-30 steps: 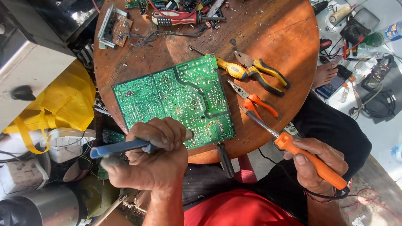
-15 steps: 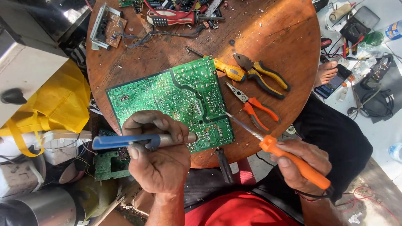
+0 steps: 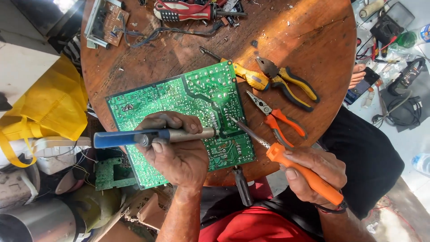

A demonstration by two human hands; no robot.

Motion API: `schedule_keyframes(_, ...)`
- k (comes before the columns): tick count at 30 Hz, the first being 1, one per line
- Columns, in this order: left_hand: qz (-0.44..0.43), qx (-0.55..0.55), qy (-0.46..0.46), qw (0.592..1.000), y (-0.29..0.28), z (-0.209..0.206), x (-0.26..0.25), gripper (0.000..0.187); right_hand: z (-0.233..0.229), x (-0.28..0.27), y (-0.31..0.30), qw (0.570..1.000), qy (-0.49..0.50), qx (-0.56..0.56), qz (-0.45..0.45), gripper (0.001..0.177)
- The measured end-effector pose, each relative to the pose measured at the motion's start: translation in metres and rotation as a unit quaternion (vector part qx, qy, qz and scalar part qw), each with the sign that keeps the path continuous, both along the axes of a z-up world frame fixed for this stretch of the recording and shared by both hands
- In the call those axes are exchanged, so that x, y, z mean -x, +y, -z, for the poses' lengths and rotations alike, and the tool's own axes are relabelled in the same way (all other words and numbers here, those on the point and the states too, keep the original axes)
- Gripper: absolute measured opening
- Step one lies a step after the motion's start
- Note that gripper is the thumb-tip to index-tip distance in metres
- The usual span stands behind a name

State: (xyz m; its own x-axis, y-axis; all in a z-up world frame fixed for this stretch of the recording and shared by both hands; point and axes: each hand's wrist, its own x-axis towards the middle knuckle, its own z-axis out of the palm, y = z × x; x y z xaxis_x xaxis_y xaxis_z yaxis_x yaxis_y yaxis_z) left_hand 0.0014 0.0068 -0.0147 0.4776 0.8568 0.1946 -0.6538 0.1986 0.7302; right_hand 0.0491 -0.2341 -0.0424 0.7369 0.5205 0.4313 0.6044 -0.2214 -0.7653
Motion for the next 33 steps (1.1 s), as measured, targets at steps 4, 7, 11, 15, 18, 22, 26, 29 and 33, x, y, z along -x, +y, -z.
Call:
schedule_keyframes(4,0.004,0.021,-0.009,1.000,0.001,0.015,-0.004,0.032,-0.003,-0.001,0.001,1.000,-0.005,0.000,-0.004,0.020)
schedule_keyframes(7,0.029,0.042,-0.019,0.999,0.001,0.016,-0.004,0.038,-0.004,0.000,0.000,1.000,-0.001,0.011,-0.006,0.022)
schedule_keyframes(11,0.044,0.033,-0.024,0.998,0.001,0.012,-0.005,0.035,-0.007,-0.001,0.002,1.000,0.026,0.015,-0.007,0.024)
schedule_keyframes(15,0.036,0.017,-0.012,0.999,0.000,0.016,-0.005,0.035,-0.002,0.000,-0.005,1.000,0.012,0.024,0.003,0.024)
schedule_keyframes(18,0.054,0.044,-0.025,0.997,0.002,0.016,-0.001,0.042,-0.007,0.001,-0.007,0.998,0.052,0.030,-0.001,0.026)
schedule_keyframes(22,0.065,0.047,-0.020,0.997,0.002,0.012,-0.003,0.043,-0.005,0.000,-0.008,0.999,0.027,0.027,0.003,0.025)
schedule_keyframes(26,0.068,0.040,-0.036,0.996,0.001,0.012,-0.004,0.039,-0.009,0.000,-0.006,0.998,0.051,0.027,-0.006,0.025)
schedule_keyframes(29,0.075,0.040,-0.040,0.996,0.000,0.014,-0.006,0.037,-0.008,0.001,-0.004,0.998,0.050,0.021,0.002,0.025)
schedule_keyframes(33,0.045,0.022,0.008,0.999,-0.005,0.009,-0.014,0.040,-0.010,0.000,-0.001,0.999,0.044,0.016,0.001,0.025)
